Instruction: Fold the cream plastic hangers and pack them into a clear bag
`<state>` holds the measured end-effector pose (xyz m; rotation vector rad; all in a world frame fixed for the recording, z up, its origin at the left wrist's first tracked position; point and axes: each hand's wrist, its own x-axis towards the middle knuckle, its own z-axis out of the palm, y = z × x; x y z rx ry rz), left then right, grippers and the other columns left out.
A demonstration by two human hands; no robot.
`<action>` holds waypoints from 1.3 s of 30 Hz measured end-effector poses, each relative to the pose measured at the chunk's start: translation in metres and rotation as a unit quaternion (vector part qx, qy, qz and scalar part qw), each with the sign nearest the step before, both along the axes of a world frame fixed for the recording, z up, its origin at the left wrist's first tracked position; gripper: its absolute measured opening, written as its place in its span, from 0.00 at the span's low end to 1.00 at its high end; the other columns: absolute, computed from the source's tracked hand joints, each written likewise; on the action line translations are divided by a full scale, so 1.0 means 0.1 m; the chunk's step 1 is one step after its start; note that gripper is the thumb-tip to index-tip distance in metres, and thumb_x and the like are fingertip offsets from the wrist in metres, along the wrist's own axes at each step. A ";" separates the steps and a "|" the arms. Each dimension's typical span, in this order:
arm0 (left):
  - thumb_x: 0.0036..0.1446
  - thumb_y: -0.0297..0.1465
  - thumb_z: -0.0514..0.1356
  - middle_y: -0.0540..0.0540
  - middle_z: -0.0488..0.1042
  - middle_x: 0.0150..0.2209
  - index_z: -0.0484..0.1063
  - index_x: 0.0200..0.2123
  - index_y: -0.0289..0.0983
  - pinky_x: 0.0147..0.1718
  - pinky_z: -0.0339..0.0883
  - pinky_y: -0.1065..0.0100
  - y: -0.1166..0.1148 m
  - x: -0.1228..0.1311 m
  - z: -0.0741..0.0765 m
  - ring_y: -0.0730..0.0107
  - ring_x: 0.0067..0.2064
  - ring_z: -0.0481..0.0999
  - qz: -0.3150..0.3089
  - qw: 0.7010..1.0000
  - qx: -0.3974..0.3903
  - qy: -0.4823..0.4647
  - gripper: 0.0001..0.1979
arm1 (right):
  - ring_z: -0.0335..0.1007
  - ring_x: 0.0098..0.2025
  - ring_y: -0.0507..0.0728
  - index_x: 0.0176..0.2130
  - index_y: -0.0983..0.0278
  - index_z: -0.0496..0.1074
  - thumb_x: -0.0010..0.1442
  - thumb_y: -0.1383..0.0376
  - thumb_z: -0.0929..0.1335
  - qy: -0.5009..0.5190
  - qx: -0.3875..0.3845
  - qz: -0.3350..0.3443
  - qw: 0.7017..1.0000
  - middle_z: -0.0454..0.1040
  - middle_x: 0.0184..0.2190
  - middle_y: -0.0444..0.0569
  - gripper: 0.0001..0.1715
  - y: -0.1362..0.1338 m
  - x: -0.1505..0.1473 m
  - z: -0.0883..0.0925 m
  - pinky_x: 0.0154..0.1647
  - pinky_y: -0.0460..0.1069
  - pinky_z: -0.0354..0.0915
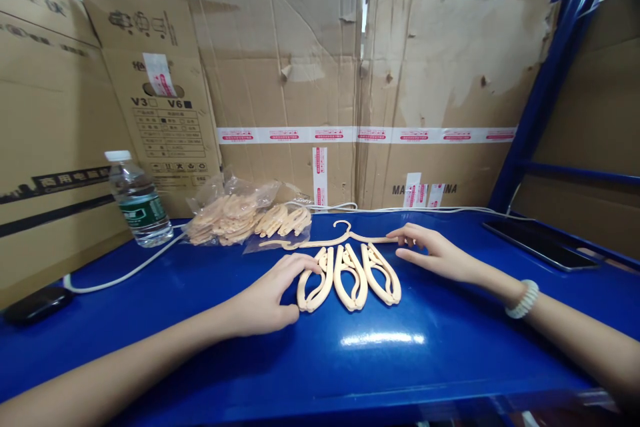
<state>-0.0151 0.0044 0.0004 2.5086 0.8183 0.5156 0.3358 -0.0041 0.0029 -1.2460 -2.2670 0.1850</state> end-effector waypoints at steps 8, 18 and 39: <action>0.48 0.26 0.58 0.43 0.65 0.54 0.63 0.51 0.40 0.57 0.56 0.55 -0.06 0.03 0.02 0.57 0.56 0.64 0.006 1.000 0.011 -0.024 0.24 | 0.66 0.42 0.60 0.48 0.63 0.70 0.62 0.58 0.63 -0.024 0.027 -0.013 0.999 0.69 0.41 0.53 0.17 0.06 0.04 -0.04 0.45 0.56 0.66; 0.46 0.30 0.54 0.44 0.71 0.42 0.67 0.38 0.38 0.43 0.64 0.59 0.10 0.02 -0.02 0.59 0.46 0.70 0.155 0.978 -0.069 -0.125 0.12 | 0.70 0.43 0.62 0.43 0.63 0.72 0.61 0.60 0.61 -0.035 0.066 -0.090 0.993 0.72 0.40 0.55 0.15 0.15 0.14 -0.09 0.46 0.59 0.67; 0.45 0.25 0.55 0.48 0.76 0.29 0.70 0.29 0.36 0.32 0.63 0.69 0.19 0.02 -0.06 0.67 0.32 0.74 0.153 0.972 -0.122 -0.131 0.06 | 0.71 0.47 0.63 0.47 0.64 0.73 0.59 0.64 0.61 -0.062 0.088 -0.089 0.990 0.74 0.44 0.56 0.19 0.30 0.24 -0.23 0.49 0.59 0.68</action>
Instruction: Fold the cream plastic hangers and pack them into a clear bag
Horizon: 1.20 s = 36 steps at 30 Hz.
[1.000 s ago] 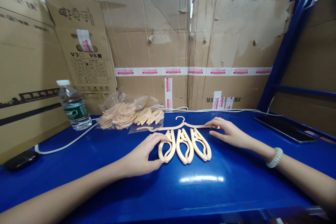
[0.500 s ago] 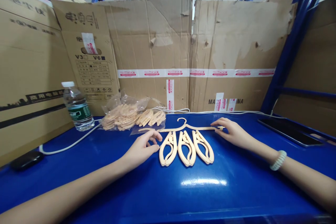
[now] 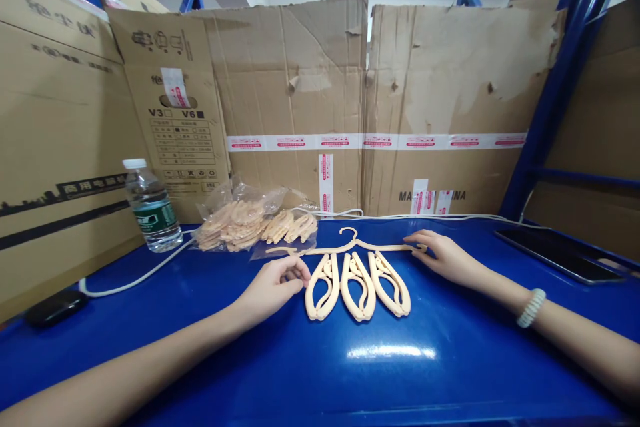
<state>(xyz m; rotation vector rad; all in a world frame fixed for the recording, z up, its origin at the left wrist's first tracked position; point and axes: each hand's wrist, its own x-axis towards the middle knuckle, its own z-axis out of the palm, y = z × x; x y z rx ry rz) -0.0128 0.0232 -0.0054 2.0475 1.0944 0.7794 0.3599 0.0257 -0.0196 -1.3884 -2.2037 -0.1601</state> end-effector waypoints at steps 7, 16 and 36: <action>0.47 0.25 0.54 0.48 0.76 0.28 0.71 0.29 0.36 0.32 0.64 0.69 0.00 0.00 -0.01 0.68 0.31 0.73 -0.006 1.000 0.019 0.009 0.06 | 0.71 0.47 0.63 0.47 0.65 0.73 0.59 0.66 0.62 -0.009 -0.031 0.000 0.999 0.75 0.44 0.57 0.19 0.01 -0.01 -0.01 0.50 0.59 0.68; 0.38 0.22 0.50 0.49 0.75 0.27 0.70 0.26 0.36 0.31 0.63 0.70 -0.05 0.00 0.02 0.68 0.30 0.73 -0.008 0.999 0.032 0.006 0.11 | 0.69 0.50 0.64 0.49 0.67 0.72 0.62 0.64 0.59 -0.029 -0.035 0.002 0.999 0.73 0.47 0.59 0.20 0.02 -0.04 -0.05 0.54 0.61 0.66; 0.37 0.19 0.46 0.51 0.72 0.19 0.69 0.18 0.36 0.25 0.58 0.74 -0.18 0.00 0.06 0.72 0.23 0.71 -0.065 0.990 0.073 0.100 0.14 | 0.69 0.39 0.61 0.35 0.64 0.72 0.63 0.60 0.60 0.005 -0.034 0.014 0.999 0.73 0.36 0.55 0.15 0.05 -0.12 -0.06 0.42 0.57 0.66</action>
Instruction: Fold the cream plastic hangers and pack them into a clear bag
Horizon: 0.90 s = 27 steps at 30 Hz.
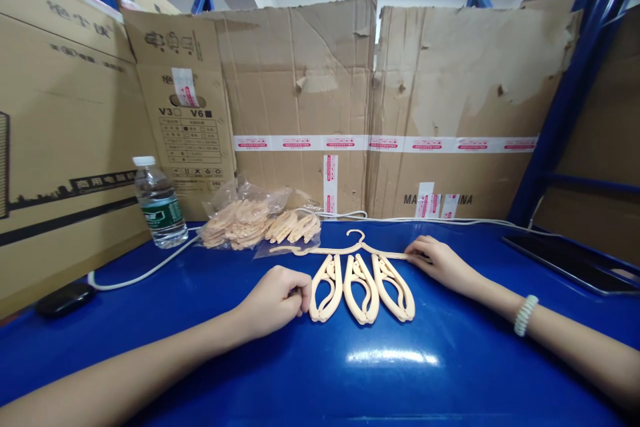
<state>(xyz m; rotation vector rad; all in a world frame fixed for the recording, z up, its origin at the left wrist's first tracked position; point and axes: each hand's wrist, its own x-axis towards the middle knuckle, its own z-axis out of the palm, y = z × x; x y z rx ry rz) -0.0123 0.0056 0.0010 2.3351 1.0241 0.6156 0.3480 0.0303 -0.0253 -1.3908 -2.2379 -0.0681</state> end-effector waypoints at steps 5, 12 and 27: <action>0.38 0.19 0.46 0.50 0.74 0.22 0.71 0.21 0.35 0.27 0.61 0.73 0.01 -0.02 -0.03 0.70 0.26 0.73 -0.017 0.999 -0.001 -0.033 0.14 | 0.71 0.36 0.60 0.34 0.64 0.69 0.61 0.58 0.61 0.046 -0.027 -0.027 0.998 0.75 0.34 0.53 0.13 -0.03 -0.03 0.04 0.38 0.54 0.66; 0.39 0.21 0.47 0.49 0.76 0.29 0.72 0.27 0.36 0.30 0.60 0.70 0.04 -0.03 0.00 0.69 0.31 0.71 0.042 0.996 0.044 -0.067 0.16 | 0.70 0.28 0.57 0.32 0.61 0.65 0.58 0.55 0.62 0.100 0.017 -0.041 0.994 0.74 0.27 0.48 0.12 -0.09 0.02 0.18 0.30 0.51 0.65; 0.46 0.33 0.61 0.37 0.56 0.61 0.53 0.55 0.39 0.50 0.64 0.62 0.00 0.05 0.02 0.58 0.60 0.61 0.137 0.925 -0.108 -0.338 0.32 | 0.72 0.33 0.59 0.41 0.63 0.71 0.61 0.52 0.64 0.165 0.072 -0.031 0.983 0.77 0.33 0.51 0.19 -0.33 0.00 0.39 0.33 0.51 0.67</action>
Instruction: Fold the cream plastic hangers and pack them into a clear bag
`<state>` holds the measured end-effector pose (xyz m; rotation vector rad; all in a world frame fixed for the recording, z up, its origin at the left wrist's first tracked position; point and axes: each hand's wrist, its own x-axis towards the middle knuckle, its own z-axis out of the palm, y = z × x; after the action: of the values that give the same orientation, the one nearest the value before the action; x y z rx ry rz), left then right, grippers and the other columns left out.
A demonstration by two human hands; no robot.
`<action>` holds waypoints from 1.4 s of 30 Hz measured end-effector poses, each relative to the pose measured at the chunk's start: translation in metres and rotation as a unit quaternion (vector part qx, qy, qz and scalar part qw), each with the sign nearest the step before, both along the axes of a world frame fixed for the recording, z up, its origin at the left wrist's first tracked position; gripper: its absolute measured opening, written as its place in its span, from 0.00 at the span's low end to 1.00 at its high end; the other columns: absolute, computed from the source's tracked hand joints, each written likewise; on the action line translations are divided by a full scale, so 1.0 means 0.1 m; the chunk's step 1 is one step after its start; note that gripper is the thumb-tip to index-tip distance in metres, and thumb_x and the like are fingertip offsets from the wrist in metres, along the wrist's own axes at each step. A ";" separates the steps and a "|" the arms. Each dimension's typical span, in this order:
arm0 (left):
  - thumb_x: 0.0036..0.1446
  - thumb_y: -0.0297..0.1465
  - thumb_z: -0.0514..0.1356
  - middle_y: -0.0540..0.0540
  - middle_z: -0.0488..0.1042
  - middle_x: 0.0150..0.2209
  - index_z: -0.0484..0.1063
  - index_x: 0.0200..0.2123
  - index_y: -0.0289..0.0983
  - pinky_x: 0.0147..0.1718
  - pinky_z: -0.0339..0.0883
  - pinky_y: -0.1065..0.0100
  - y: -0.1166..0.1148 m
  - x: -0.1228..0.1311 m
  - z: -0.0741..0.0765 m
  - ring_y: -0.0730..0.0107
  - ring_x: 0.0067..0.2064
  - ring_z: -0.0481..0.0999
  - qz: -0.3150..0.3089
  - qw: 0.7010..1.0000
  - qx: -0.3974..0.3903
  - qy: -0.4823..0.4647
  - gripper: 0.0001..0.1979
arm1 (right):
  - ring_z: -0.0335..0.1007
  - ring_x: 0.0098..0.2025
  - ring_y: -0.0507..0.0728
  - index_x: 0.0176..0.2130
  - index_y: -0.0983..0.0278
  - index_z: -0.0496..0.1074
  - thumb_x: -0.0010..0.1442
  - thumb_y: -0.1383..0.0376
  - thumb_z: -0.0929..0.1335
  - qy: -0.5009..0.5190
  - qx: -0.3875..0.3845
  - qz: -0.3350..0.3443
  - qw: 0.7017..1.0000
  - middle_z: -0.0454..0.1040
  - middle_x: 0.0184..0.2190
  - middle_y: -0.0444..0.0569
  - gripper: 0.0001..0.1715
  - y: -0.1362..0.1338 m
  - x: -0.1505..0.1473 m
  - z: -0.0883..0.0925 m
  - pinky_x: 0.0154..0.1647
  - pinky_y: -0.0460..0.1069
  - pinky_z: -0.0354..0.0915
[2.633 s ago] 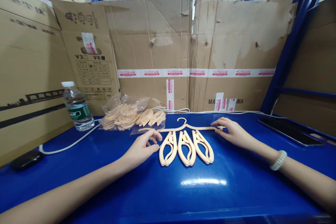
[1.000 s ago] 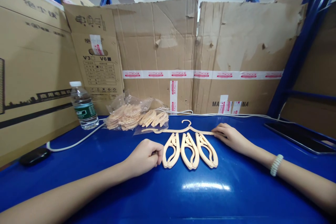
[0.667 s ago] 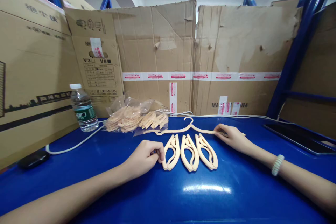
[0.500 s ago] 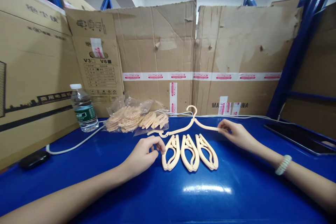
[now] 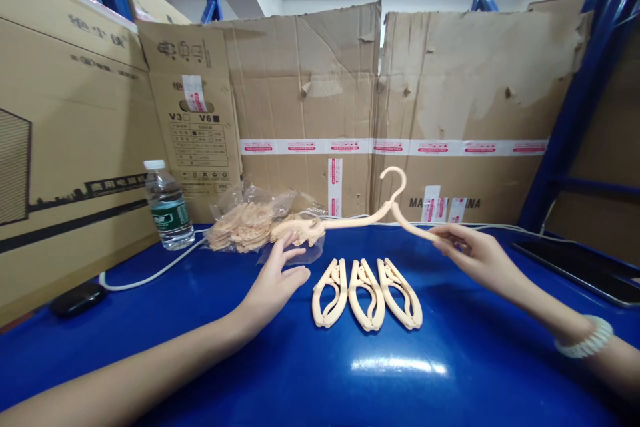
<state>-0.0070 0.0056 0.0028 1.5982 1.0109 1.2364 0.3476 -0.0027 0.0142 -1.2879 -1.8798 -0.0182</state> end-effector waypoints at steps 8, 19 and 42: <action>0.58 0.37 0.58 0.41 0.66 0.54 0.56 0.58 0.40 0.42 0.68 0.62 -0.05 0.00 -0.10 0.67 0.39 0.72 -0.100 0.986 0.059 0.116 0.26 | 0.69 0.31 0.55 0.41 0.63 0.71 0.65 0.59 0.61 -0.080 -0.062 0.088 0.991 0.75 0.33 0.48 0.13 -0.16 -0.35 -0.10 0.30 0.50 0.65; 0.59 0.39 0.56 0.45 0.74 0.39 0.68 0.49 0.35 0.34 0.65 0.68 0.04 -0.03 -0.06 0.66 0.37 0.72 -0.091 0.987 0.051 0.124 0.18 | 0.67 0.37 0.59 0.43 0.62 0.72 0.65 0.66 0.62 -0.212 0.099 0.072 0.970 0.75 0.34 0.51 0.11 -0.08 -0.21 -0.10 0.38 0.54 0.66; 0.59 0.39 0.56 0.48 0.72 0.32 0.69 0.46 0.35 0.32 0.63 0.69 0.08 -0.02 -0.08 0.73 0.28 0.66 -0.112 0.988 0.046 0.100 0.16 | 0.72 0.36 0.55 0.56 0.59 0.63 0.61 0.61 0.65 -0.017 0.044 0.039 0.998 0.61 0.55 0.56 0.24 -0.13 -0.28 -0.14 0.34 0.51 0.74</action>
<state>-0.0091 0.0131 -0.0050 1.8809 0.8772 0.9964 0.3199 -0.0158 0.0003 -1.1619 -1.9349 -0.0808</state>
